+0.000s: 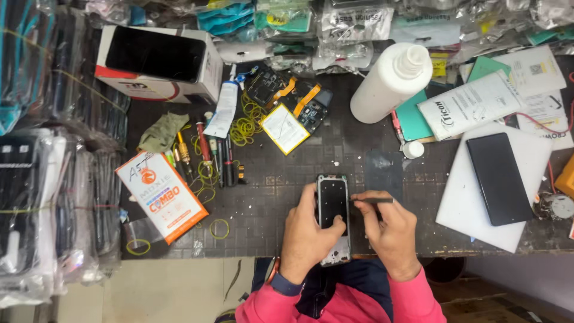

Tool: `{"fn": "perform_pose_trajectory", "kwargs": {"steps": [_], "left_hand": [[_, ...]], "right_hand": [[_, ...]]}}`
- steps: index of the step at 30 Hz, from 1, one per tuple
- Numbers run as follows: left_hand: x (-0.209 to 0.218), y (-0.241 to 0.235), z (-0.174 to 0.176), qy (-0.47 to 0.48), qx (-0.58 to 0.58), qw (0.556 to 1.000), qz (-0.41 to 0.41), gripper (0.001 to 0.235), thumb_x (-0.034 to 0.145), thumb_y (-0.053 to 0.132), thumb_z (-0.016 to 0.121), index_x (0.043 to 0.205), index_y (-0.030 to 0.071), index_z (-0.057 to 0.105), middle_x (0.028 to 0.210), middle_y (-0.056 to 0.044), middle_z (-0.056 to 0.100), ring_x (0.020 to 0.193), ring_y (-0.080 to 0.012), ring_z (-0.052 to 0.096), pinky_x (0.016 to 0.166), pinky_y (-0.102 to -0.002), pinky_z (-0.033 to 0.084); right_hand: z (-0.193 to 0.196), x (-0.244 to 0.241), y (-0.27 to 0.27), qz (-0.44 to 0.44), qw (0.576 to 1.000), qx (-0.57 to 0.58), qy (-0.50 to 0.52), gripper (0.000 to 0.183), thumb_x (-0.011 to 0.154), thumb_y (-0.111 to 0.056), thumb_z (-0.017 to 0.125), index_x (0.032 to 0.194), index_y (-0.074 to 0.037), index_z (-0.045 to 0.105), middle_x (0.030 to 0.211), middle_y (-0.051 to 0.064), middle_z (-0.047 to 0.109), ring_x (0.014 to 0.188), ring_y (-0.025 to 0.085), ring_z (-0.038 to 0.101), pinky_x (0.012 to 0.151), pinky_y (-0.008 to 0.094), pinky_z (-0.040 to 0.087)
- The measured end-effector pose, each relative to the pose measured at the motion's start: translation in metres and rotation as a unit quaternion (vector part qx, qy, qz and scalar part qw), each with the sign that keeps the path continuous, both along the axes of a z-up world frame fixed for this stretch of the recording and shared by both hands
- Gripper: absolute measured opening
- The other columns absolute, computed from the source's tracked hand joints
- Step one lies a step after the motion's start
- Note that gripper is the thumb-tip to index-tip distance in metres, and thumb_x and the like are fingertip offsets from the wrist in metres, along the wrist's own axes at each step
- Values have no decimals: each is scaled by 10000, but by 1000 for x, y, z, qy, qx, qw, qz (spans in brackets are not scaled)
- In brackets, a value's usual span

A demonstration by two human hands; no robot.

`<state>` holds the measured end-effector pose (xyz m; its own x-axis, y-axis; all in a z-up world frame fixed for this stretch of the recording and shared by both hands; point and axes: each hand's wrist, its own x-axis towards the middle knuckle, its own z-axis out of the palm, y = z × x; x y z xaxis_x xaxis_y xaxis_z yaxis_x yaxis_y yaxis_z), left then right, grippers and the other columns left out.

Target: The person applies liquid adhesive to a smartphone screen and aligns it with the phone chassis. They then use a metal spudger to scrape and clean the edges of the chassis, removing residue while handling the screen and chassis components.

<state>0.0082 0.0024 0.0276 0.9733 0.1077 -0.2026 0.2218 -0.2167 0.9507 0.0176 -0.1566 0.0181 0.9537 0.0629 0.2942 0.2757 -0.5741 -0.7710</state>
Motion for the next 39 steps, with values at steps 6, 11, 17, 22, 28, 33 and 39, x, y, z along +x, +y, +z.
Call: {"fn": "perform_pose_trajectory", "kwargs": {"steps": [6, 11, 17, 22, 28, 33, 39], "left_hand": [[-5, -1, -13, 9, 8, 1000, -1, 574, 740, 137, 746, 1277, 94, 550, 954, -160, 779, 925, -355, 764, 766, -420, 596], [-4, -3, -10, -4, 10, 1000, 9, 561, 739, 120, 747, 1266, 91, 556, 953, -161, 776, 919, -346, 774, 757, -419, 596], [-5, -1, -17, 2, 10, 1000, -6, 567, 753, 117, 749, 1279, 89, 540, 925, -157, 761, 885, -335, 777, 724, -414, 590], [-5, -3, -15, 42, 9, 999, -1, 547, 748, 113, 742, 1259, 98, 548, 895, -140, 760, 762, -308, 786, 663, -403, 579], [-5, -4, -16, 73, 18, 997, -4, 552, 752, 120, 747, 1263, 94, 539, 869, -135, 747, 709, -311, 767, 649, -398, 561], [-6, -3, -20, 0, 5, 1000, -7, 565, 764, 110, 751, 1283, 82, 530, 892, -128, 744, 810, -287, 779, 707, -383, 581], [-7, -3, -21, 12, 12, 1000, -10, 548, 762, 112, 748, 1269, 86, 544, 886, -123, 744, 778, -279, 778, 692, -382, 582]], "right_hand": [[-12, -1, -2, -3, 1000, -10, -20, 104, 928, 34, 704, 1020, 13, 659, 990, 103, 747, 865, 219, 764, 722, 293, 581], [-3, -4, 0, -1, 999, -28, -22, 97, 920, 36, 709, 1006, 6, 675, 984, 111, 748, 866, 240, 762, 711, 302, 575], [-9, 2, -4, 9, 1000, -22, -15, 85, 938, 51, 698, 1010, 13, 675, 985, 124, 748, 889, 249, 768, 736, 308, 583], [-8, 9, -1, 8, 1000, -3, -17, 77, 962, 59, 691, 1024, 30, 655, 1001, 127, 747, 908, 238, 778, 753, 299, 597], [-3, -2, -4, 13, 1000, -21, 7, 71, 940, 75, 684, 996, 35, 666, 977, 128, 751, 883, 228, 775, 728, 297, 590], [-11, 18, -3, 13, 1000, -4, -11, 62, 973, 74, 691, 1005, 37, 652, 1010, 129, 752, 900, 215, 776, 748, 289, 599], [-5, 3, -6, 19, 1000, 10, 22, 62, 968, 67, 688, 1012, 30, 667, 1006, 123, 753, 896, 204, 778, 725, 276, 592]]}}
